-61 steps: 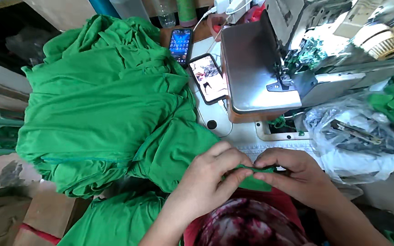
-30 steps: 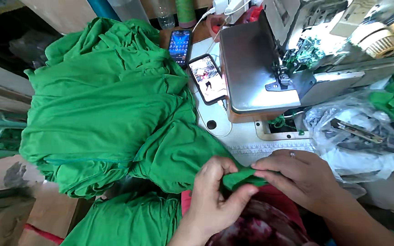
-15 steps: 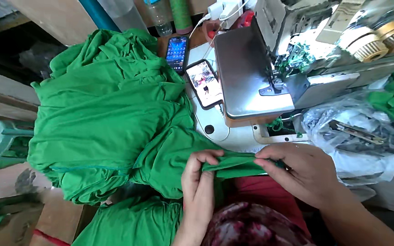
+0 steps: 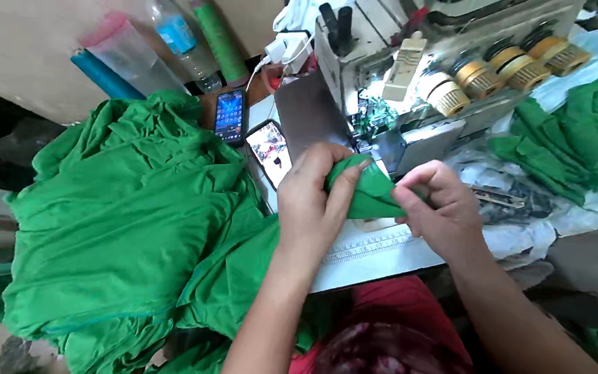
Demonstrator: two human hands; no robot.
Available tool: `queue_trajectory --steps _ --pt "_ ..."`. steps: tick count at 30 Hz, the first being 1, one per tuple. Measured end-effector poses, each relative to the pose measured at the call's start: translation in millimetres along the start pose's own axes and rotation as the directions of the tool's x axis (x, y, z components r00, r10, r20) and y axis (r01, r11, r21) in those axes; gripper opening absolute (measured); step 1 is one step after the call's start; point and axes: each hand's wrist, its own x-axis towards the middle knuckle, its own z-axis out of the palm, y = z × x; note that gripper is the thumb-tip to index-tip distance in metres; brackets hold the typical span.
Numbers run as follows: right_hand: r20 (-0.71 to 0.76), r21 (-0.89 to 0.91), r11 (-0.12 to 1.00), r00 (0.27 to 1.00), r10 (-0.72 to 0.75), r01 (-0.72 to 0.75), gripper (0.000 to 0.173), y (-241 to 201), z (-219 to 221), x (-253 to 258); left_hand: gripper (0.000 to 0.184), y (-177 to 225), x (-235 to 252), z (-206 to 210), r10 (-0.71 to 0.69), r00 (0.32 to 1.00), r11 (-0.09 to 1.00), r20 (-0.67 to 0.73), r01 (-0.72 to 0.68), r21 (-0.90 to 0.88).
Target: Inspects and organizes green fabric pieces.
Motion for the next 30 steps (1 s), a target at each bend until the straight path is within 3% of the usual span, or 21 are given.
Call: queue_trajectory --steps 4,7,12,15,18,20,22,24,26,30 --pt "0.040 0.075 0.997 0.999 0.027 -0.029 0.013 17 3 -11 0.016 -3 8 1 -0.317 0.927 0.888 0.200 0.216 0.407" --pt "0.035 0.060 0.998 0.999 0.025 -0.027 0.018 18 2 -6 0.018 1 30 2 -0.481 0.824 0.795 0.299 0.267 0.545" --pt "-0.057 -0.012 0.986 0.984 0.166 -0.167 0.022 6 4 16 0.026 2 57 20 -0.538 0.786 0.719 0.304 0.240 0.652" --pt "-0.058 0.023 0.985 0.983 0.173 -0.172 0.022 7 5 17 0.024 -10 48 21 -0.419 0.860 0.756 0.290 0.154 0.636" --pt "-0.040 0.067 0.986 0.987 0.153 -0.150 0.021 9 7 16 0.025 -28 36 13 -0.229 0.926 0.875 0.299 0.061 0.480" --pt "0.007 0.054 0.987 0.988 0.151 -0.152 0.024 10 3 15 0.035 -32 26 4 -0.104 0.949 0.933 0.299 -0.011 0.360" --pt "0.097 -0.097 0.989 0.987 0.125 -0.115 0.036 7 -11 14 0.045 -27 11 -9 -0.025 0.965 0.963 0.262 -0.047 0.266" --pt "0.138 -0.353 0.933 0.982 0.126 -0.070 0.046 -2 -30 9 0.043 -17 -11 -24 -0.012 0.977 0.972 0.214 -0.039 0.231" --pt "0.094 -0.513 0.857 0.990 0.106 -0.043 0.044 -8 -57 2 0.035 -5 -36 -40 -0.022 0.978 0.981 0.208 -0.020 0.195" --pt "-0.084 -0.669 0.741 0.996 -0.002 -0.055 0.030 -6 -126 -11 0.021 11 -80 -67 -0.086 0.926 0.996 0.367 0.067 0.066"
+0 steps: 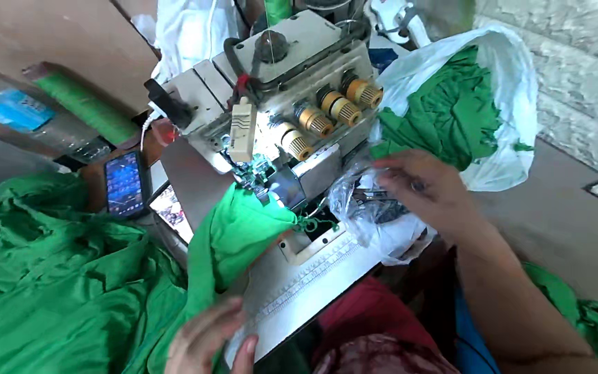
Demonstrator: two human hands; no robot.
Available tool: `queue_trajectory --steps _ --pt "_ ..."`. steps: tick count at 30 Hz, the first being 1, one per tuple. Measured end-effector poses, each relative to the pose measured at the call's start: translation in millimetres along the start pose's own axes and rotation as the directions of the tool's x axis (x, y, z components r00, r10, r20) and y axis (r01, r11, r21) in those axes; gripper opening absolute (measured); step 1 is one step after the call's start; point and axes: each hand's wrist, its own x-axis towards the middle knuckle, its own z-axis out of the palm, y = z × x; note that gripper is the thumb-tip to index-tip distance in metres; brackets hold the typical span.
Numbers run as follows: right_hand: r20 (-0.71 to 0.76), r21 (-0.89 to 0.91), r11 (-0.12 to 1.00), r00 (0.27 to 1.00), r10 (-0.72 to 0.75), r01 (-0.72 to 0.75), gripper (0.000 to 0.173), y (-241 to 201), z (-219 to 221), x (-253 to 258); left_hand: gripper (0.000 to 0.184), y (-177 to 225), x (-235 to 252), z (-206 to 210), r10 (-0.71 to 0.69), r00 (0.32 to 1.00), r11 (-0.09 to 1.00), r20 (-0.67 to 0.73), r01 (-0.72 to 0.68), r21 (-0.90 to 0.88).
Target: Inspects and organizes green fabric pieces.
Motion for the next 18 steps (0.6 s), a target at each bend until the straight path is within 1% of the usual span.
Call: queue_trajectory --steps 3,4,6,8,11,14,18 --pt "-0.104 -0.205 0.976 0.993 0.051 -0.072 0.020 25 -23 -2 0.015 -3 -29 -5 -0.038 0.990 0.993 0.133 0.052 -0.103" --pt "-0.116 -0.247 0.964 0.991 0.070 -0.097 0.019 31 -24 -1 0.015 -3 -35 -7 -0.047 0.986 0.993 0.160 0.064 -0.104" --pt "-0.107 -0.278 0.951 0.988 0.108 -0.134 0.019 41 -22 0 0.015 -3 -43 -8 -0.070 0.984 0.992 0.164 0.086 -0.093" --pt "-0.087 -0.274 0.952 0.989 0.121 -0.140 0.023 50 -18 1 0.015 1 -46 -8 -0.099 0.984 0.991 0.148 0.112 -0.079" --pt "-0.046 -0.271 0.958 0.995 0.088 -0.098 0.024 61 -16 4 0.015 4 -48 -7 -0.125 0.986 0.991 0.111 0.130 -0.042" --pt "-0.013 -0.258 0.962 0.996 0.091 -0.091 0.031 69 -23 5 0.016 2 -50 -3 -0.095 0.993 0.995 0.073 0.096 -0.020" --pt "-0.001 -0.138 0.984 0.993 0.115 -0.114 0.041 77 -35 2 0.018 1 -52 0 -0.056 0.998 0.998 0.042 0.057 -0.020"
